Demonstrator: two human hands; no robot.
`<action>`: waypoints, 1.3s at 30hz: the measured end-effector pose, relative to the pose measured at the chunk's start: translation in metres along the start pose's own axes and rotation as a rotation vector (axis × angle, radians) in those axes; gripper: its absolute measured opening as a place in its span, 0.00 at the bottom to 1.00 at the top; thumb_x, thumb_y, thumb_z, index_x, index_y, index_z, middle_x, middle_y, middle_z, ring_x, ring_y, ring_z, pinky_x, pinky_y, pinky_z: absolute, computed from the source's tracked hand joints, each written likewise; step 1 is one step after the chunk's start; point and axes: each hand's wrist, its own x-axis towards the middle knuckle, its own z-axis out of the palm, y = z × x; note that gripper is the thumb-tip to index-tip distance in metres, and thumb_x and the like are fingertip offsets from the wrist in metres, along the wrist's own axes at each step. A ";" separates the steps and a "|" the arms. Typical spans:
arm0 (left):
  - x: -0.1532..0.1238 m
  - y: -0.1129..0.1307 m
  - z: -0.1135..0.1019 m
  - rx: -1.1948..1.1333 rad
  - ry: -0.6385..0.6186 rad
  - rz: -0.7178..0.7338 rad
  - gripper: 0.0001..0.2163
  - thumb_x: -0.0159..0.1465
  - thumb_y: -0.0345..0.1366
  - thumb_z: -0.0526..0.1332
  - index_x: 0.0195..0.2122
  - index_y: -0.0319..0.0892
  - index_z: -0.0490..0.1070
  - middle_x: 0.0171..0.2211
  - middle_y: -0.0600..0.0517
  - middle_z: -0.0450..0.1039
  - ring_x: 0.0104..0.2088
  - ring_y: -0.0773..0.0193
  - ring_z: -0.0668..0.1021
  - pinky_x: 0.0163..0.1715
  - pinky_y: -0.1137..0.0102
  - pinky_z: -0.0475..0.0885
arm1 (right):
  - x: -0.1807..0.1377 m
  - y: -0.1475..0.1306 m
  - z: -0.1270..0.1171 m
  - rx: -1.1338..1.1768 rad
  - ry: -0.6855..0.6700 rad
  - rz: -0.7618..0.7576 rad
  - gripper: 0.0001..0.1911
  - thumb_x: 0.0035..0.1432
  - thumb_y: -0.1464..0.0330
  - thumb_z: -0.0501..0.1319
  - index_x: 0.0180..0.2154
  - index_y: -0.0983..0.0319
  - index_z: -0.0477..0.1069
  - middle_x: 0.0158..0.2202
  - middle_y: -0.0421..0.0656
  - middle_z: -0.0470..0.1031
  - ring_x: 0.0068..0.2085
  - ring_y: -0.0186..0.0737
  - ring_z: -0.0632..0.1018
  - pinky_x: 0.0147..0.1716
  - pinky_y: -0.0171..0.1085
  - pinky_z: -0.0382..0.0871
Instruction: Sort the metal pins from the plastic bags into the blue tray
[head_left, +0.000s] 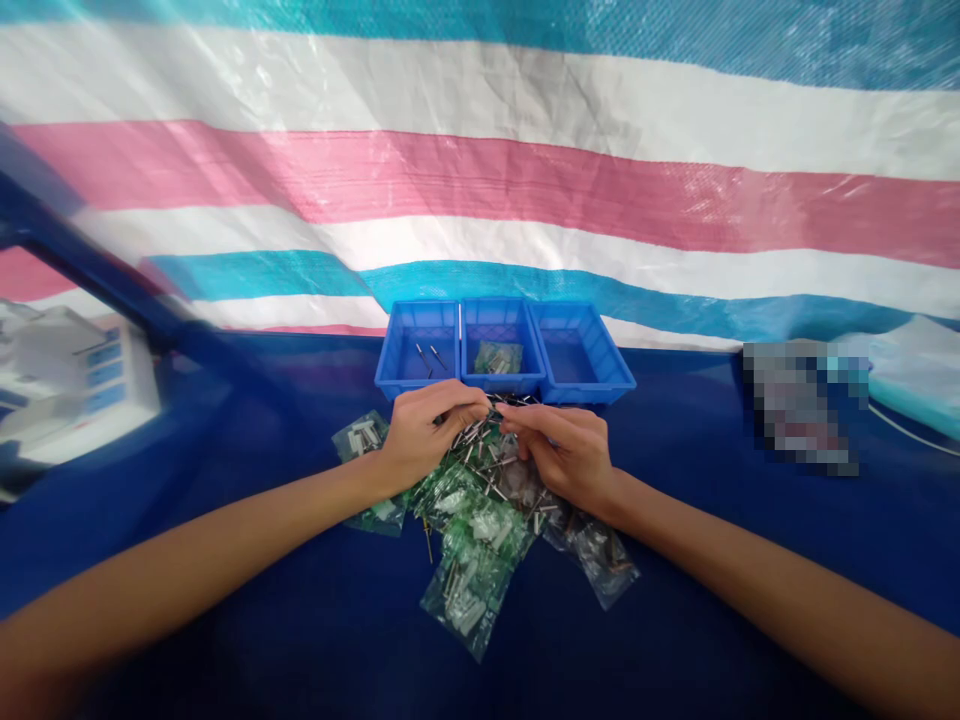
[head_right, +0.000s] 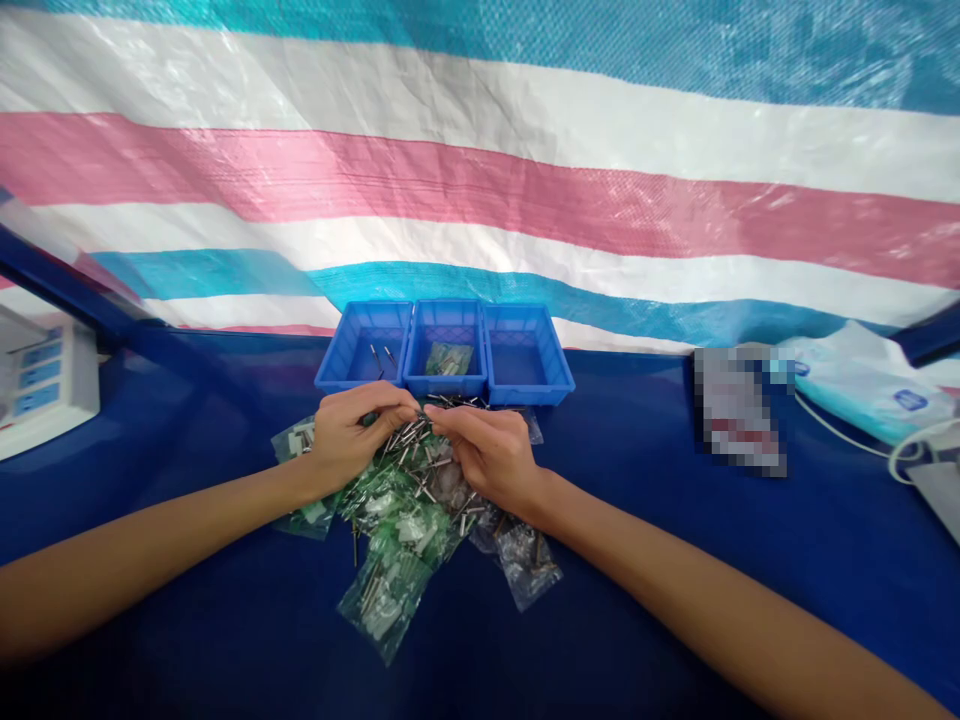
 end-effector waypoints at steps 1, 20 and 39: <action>0.000 0.000 0.000 0.000 0.000 -0.001 0.04 0.61 0.30 0.60 0.29 0.37 0.72 0.26 0.51 0.75 0.26 0.71 0.76 0.28 0.78 0.71 | 0.000 0.000 0.000 -0.002 0.003 -0.005 0.16 0.57 0.79 0.53 0.45 0.62 0.71 0.28 0.41 0.79 0.26 0.29 0.78 0.27 0.26 0.74; -0.001 0.000 0.000 -0.027 -0.022 -0.047 0.07 0.63 0.32 0.57 0.30 0.38 0.73 0.26 0.51 0.76 0.26 0.71 0.77 0.29 0.77 0.72 | 0.002 -0.001 0.001 -0.031 0.027 -0.023 0.18 0.57 0.80 0.53 0.45 0.61 0.71 0.28 0.41 0.79 0.25 0.30 0.78 0.26 0.28 0.75; -0.002 0.000 0.001 -0.068 -0.035 -0.098 0.07 0.64 0.31 0.56 0.31 0.38 0.72 0.24 0.51 0.75 0.27 0.69 0.78 0.29 0.75 0.74 | 0.003 -0.003 0.001 -0.054 0.051 0.003 0.17 0.57 0.78 0.55 0.45 0.58 0.73 0.29 0.40 0.80 0.26 0.33 0.80 0.28 0.31 0.78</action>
